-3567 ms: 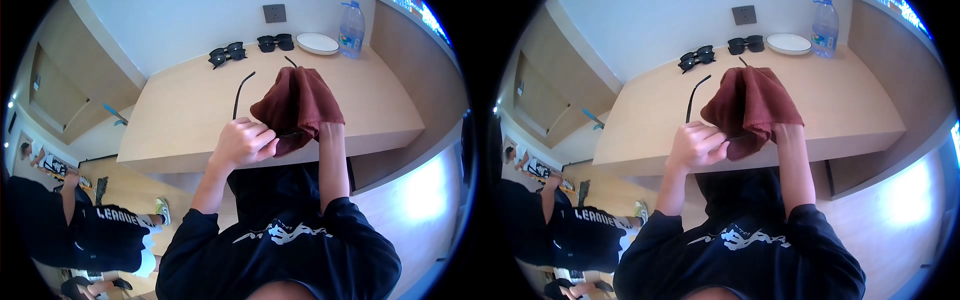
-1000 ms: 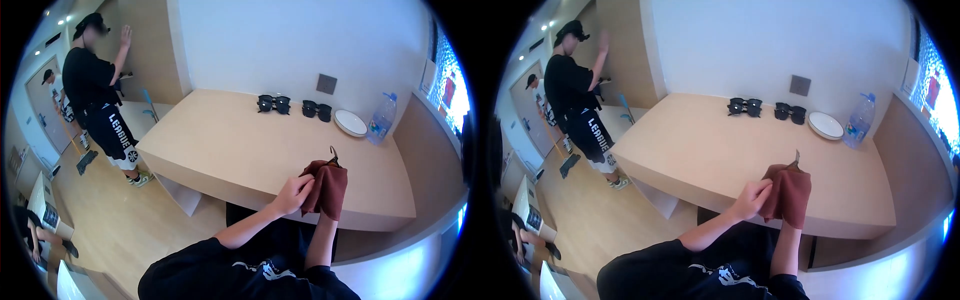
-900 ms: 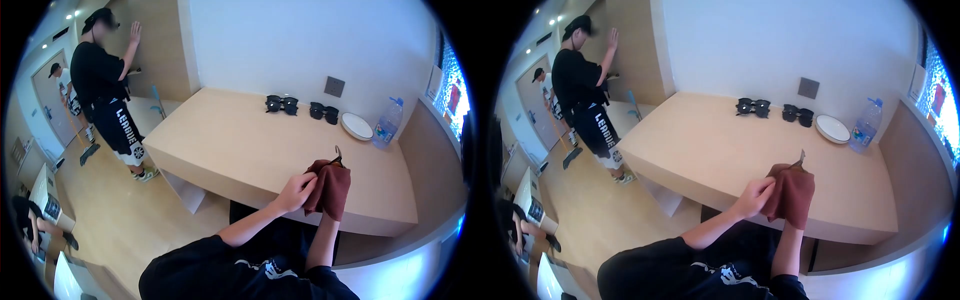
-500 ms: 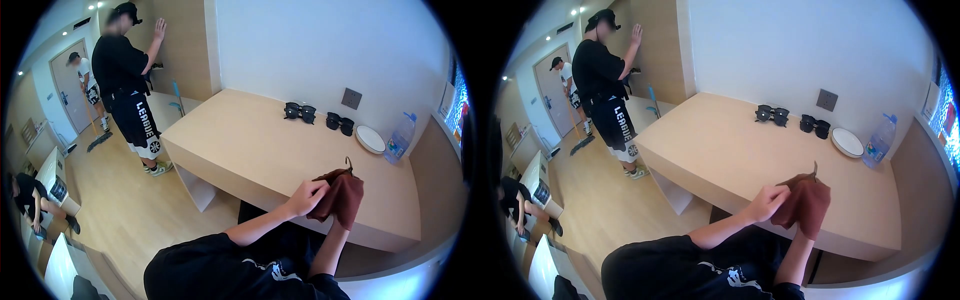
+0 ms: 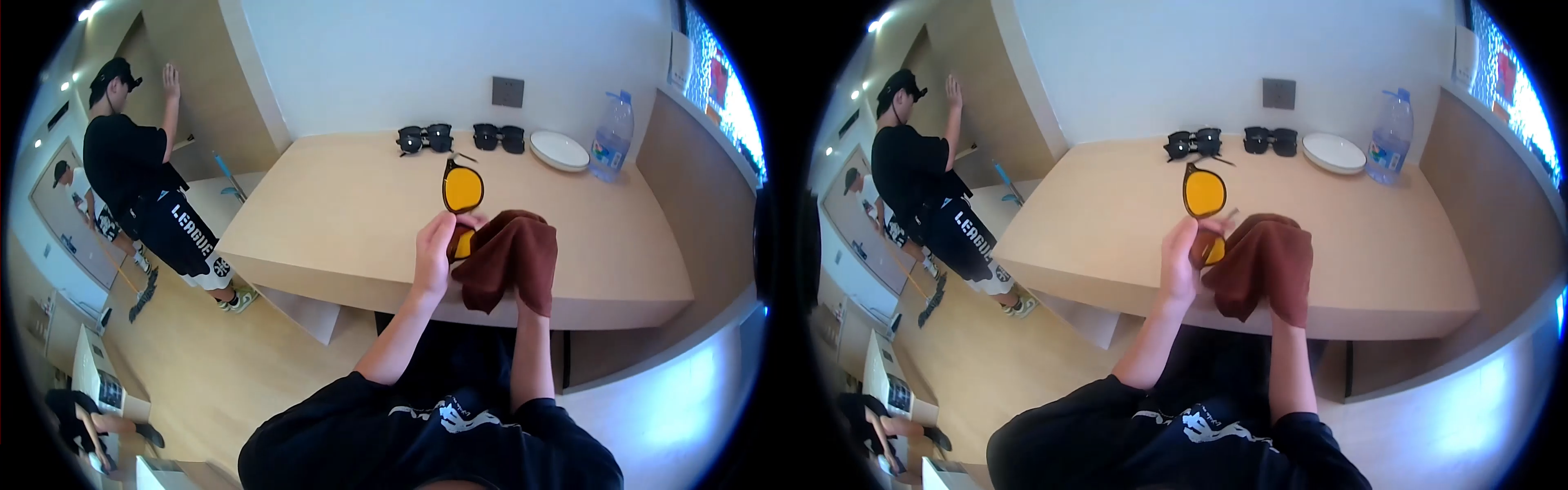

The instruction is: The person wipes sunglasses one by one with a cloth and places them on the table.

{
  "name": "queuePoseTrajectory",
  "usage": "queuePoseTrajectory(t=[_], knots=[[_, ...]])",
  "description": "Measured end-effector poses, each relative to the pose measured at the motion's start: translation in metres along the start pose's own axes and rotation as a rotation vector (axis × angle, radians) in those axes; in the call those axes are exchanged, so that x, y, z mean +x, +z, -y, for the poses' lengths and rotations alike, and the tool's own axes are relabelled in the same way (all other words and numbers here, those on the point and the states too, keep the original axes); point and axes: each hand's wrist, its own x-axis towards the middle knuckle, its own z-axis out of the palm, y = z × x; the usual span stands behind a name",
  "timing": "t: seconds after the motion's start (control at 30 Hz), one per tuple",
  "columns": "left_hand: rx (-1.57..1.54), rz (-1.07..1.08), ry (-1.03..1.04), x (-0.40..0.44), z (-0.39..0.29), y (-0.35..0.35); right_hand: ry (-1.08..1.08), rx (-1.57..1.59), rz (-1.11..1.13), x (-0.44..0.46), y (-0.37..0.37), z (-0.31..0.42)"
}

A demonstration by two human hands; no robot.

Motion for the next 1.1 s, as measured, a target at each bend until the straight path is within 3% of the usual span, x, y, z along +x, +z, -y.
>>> queuePoseTrajectory(t=[0.07, 0.13, 0.17, 0.2, 0.27, 0.3, 0.37, 0.5, 0.57, 0.7, 0.77, 0.87, 0.93, 1.0, 1.07, 1.1], knots=[[-0.008, -0.019, 0.027, 0.0, 0.001, 0.002, 0.161, 0.114, -0.023, -0.015, 0.001, 0.017], [-0.172, 0.059, -0.024, 0.001, 0.006, 0.005, -0.061, -0.923, 0.535, -0.016, 0.009, 0.051], [-0.174, 0.062, -0.034, -0.001, 0.008, 0.006, 0.153, -1.245, 0.769, -0.015, 0.026, 0.071], [-0.169, 0.097, -0.056, -0.003, 0.007, 0.007, 0.159, -1.239, 0.763, -0.016, 0.021, 0.049], [-0.163, 0.161, -0.096, -0.008, 0.007, 0.009, -0.577, -0.841, 0.405, -0.017, 0.005, -0.016], [-0.161, 0.162, -0.1, -0.011, 0.007, 0.008, -0.574, -0.838, 0.402, -0.016, 0.003, -0.021], [-0.208, 0.197, -0.123, -0.015, 0.005, 0.004, -0.432, -0.53, 0.427, -0.014, 0.003, -0.028], [-0.138, 0.266, -0.121, -0.016, 0.003, -0.011, -0.351, -0.689, 0.459, -0.02, 0.01, -0.024], [-0.146, 0.254, -0.146, -0.017, 0.001, -0.013, -0.177, -0.187, 0.374, -0.027, 0.013, -0.022], [-0.136, 0.235, -0.12, -0.008, -0.009, -0.016, -0.295, -0.013, 0.234, -0.026, 0.024, -0.043], [-0.158, 0.194, -0.115, -0.002, -0.01, -0.017, -0.275, -1.264, 0.662, -0.023, 0.026, 0.001], [-0.168, 0.071, -0.144, -0.003, -0.016, -0.006, -0.281, -1.154, 0.556, -0.021, 0.023, -0.022], [-0.183, -0.089, -0.143, -0.006, -0.013, 0.001, -0.286, -1.221, 0.603, -0.03, 0.03, 0.033], [-0.123, -0.063, -0.105, -0.016, -0.004, 0.007, -0.287, -1.277, 0.653, -0.034, 0.03, 0.04], [-0.06, -0.029, -0.064, -0.025, 0.0, 0.011, -0.284, -0.625, 0.387, -0.029, 0.023, 0.011], [-0.045, -0.045, -0.026, -0.029, 0.0, 0.014, 0.0, -0.161, 0.271, -0.036, 0.027, 0.015]])
